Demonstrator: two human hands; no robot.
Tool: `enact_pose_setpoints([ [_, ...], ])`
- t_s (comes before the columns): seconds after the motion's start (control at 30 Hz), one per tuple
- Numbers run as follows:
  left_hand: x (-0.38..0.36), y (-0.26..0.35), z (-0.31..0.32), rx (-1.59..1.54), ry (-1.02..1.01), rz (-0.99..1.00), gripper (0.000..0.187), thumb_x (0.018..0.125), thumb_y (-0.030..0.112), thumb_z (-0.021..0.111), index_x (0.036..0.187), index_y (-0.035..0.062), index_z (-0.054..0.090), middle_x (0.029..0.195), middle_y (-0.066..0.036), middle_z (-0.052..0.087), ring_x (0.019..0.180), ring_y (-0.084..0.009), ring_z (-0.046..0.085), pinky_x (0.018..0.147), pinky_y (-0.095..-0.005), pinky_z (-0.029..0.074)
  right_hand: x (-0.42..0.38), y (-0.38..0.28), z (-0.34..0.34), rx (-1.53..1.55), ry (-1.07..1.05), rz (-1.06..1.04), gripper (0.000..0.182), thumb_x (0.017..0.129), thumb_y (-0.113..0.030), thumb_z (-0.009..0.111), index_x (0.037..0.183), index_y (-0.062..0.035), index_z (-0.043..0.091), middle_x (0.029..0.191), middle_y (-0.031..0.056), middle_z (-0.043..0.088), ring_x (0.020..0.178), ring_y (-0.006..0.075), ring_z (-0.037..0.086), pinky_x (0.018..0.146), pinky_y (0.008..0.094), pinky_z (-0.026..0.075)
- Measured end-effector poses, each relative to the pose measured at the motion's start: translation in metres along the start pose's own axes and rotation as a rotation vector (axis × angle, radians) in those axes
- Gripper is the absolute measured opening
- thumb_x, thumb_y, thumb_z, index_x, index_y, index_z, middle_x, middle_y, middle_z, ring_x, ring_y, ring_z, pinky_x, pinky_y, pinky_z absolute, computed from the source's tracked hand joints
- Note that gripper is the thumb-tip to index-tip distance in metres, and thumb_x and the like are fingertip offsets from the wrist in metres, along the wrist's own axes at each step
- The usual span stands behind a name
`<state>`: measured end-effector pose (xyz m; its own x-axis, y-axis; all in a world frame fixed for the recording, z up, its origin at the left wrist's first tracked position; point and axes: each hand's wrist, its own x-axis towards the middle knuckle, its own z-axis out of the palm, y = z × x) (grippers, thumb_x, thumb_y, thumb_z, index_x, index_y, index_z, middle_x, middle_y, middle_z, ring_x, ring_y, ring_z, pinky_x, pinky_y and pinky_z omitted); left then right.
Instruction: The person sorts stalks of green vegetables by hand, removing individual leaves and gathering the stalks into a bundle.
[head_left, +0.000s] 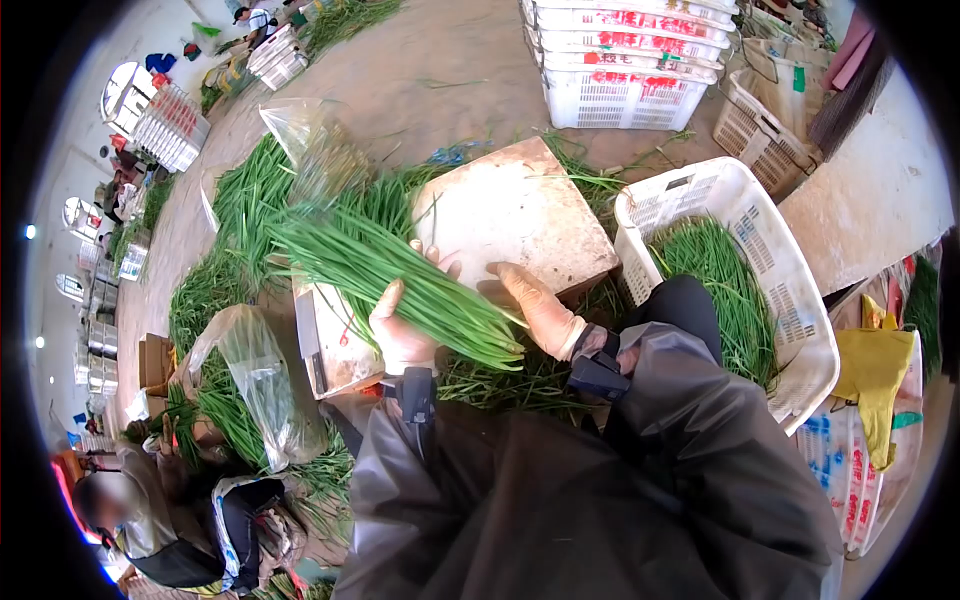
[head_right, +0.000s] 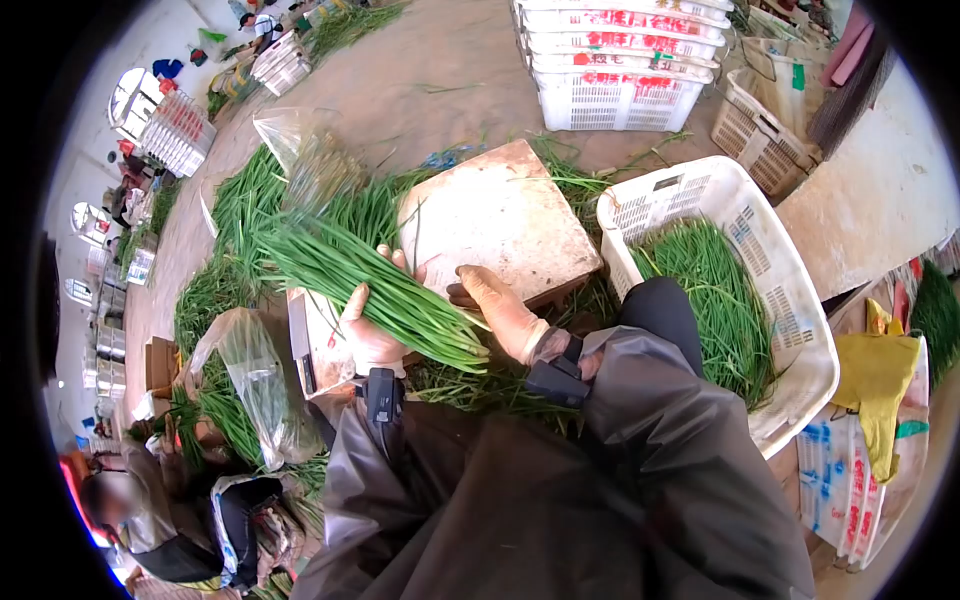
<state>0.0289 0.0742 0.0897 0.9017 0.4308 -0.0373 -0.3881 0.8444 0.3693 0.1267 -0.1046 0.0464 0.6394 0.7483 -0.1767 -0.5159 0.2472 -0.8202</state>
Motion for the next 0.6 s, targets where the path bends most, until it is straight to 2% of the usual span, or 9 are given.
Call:
enact_pose_setpoints([
  [0.07,0.000,0.002,0.000,0.047,-0.052,0.034,0.068,0.086,0.011,0.069,0.149,0.0168,0.045,0.129,-0.008,0.061,0.124,-0.0294,0.057,0.110,-0.0597,0.042,0.004,0.002,-0.010,-0.261,0.008,-0.072,0.057,0.105,-0.048,0.055,0.129,0.0030,0.058,0.121,0.0104,0.065,0.111,0.0187,0.060,0.098,0.0324,0.046],
  [0.17,0.001,0.002,0.003,0.113,-0.056,0.046,0.068,0.088,0.011,0.069,0.150,0.0189,0.042,0.121,-0.007,0.061,0.113,-0.0261,0.061,0.106,-0.0565,0.046,0.010,-0.015,-0.030,-0.428,-0.019,-0.028,0.058,0.105,-0.048,0.055,0.128,0.0047,0.060,0.118,0.0122,0.066,0.104,0.0194,0.060,0.096,0.0312,0.047],
  [0.3,0.003,-0.005,0.003,0.177,0.029,0.043,0.068,0.088,0.010,0.068,0.150,0.0163,0.042,0.117,-0.009,0.061,0.106,-0.0281,0.063,0.100,-0.0522,0.052,0.008,-0.030,-0.017,-0.712,-0.160,-0.330,0.073,0.091,-0.044,0.075,0.140,0.0048,0.050,0.128,0.0211,0.066,0.121,0.0292,0.063,0.105,0.0374,0.047],
  [0.37,0.004,-0.013,0.001,0.314,0.123,0.059,0.051,0.087,0.011,0.069,0.135,0.0035,0.054,0.113,-0.010,0.066,0.101,-0.0273,0.066,0.096,-0.0490,0.055,-0.006,-0.049,0.007,-1.011,-0.287,-0.268,0.111,0.075,-0.047,0.088,0.154,0.0047,0.029,0.142,0.0272,0.055,0.135,0.0358,0.052,0.112,0.0429,0.041],
  [0.43,0.006,-0.027,-0.006,0.353,0.179,0.057,0.045,0.089,0.005,0.066,0.133,0.0017,0.056,0.110,-0.012,0.066,0.098,-0.0278,0.066,0.088,-0.0459,0.058,-0.002,-0.021,0.007,-1.027,-0.310,-0.266,0.122,0.072,-0.046,0.090,0.157,0.0043,0.019,0.147,0.0286,0.048,0.138,0.0371,0.048,0.113,0.0424,0.040],
  [0.47,0.005,-0.038,0.002,0.365,0.262,0.120,0.034,0.090,0.004,0.066,0.123,-0.0014,0.061,0.109,-0.013,0.069,0.092,-0.0264,0.067,0.083,-0.0408,0.059,-0.001,-0.011,0.011,-0.956,-0.310,-0.260,0.126,0.069,-0.041,0.091,0.158,0.0044,0.014,0.147,0.0288,0.046,0.137,0.0377,0.048,0.113,0.0413,0.040],
  [0.5,0.009,-0.045,-0.009,0.417,0.276,0.145,0.032,0.091,0.003,0.066,0.122,-0.0005,0.061,0.110,-0.013,0.070,0.092,-0.0242,0.067,0.082,-0.0385,0.059,-0.005,-0.018,0.024,-0.929,-0.316,-0.260,0.125,0.068,-0.036,0.091,0.157,0.0035,0.013,0.146,0.0272,0.046,0.136,0.0373,0.049,0.113,0.0412,0.041],
  [0.57,0.011,-0.055,-0.014,0.434,0.318,0.150,0.030,0.090,0.002,0.067,0.119,-0.0003,0.062,0.109,-0.012,0.071,0.091,-0.0228,0.067,0.083,-0.0372,0.058,0.001,0.007,0.013,-0.909,-0.202,-0.268,0.107,0.070,-0.029,0.089,0.152,0.0024,0.027,0.132,0.0213,0.056,0.125,0.0359,0.056,0.107,0.0403,0.045],
  [0.6,0.011,-0.055,-0.012,0.458,0.307,0.131,0.034,0.090,0.000,0.068,0.123,0.0010,0.060,0.109,-0.011,0.070,0.094,-0.0220,0.067,0.085,-0.0369,0.056,0.005,0.015,0.005,-0.813,-0.227,-0.164,0.095,0.073,-0.024,0.086,0.148,0.0019,0.033,0.127,0.0189,0.059,0.118,0.0337,0.059,0.102,0.0394,0.048],
])
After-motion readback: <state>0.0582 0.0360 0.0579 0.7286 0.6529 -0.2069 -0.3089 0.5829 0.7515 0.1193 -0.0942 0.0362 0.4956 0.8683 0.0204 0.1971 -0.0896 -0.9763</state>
